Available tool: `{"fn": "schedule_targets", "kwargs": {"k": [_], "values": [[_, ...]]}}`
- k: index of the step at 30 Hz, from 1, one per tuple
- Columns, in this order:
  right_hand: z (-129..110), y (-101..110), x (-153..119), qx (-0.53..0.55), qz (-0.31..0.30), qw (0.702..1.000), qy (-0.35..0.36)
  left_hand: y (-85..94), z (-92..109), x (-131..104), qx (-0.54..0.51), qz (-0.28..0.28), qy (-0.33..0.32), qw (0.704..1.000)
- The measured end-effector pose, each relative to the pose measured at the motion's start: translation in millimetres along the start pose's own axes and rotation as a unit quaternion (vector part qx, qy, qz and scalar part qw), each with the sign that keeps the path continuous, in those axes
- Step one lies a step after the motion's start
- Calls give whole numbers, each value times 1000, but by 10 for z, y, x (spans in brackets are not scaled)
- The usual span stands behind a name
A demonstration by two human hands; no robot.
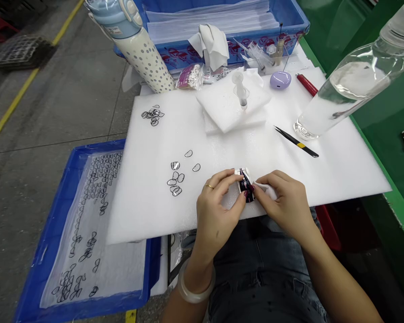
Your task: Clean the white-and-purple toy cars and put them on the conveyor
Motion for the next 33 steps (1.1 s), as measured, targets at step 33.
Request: {"fn": "schedule_targets", "kwargs": {"k": [33], "values": [[-138, 49, -260, -61, 68, 980, 175, 42, -25, 125, -33, -50, -105, 993]]}}
Point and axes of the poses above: each hand's wrist, its own x-axis towards the middle knuckle, its own y-axis out of the back of the hand, z = x × y, the point moved 9 cm from there along x, towards the middle knuckle, and after that the axes turned 10 degrees about -y, right-handed, at the moved point
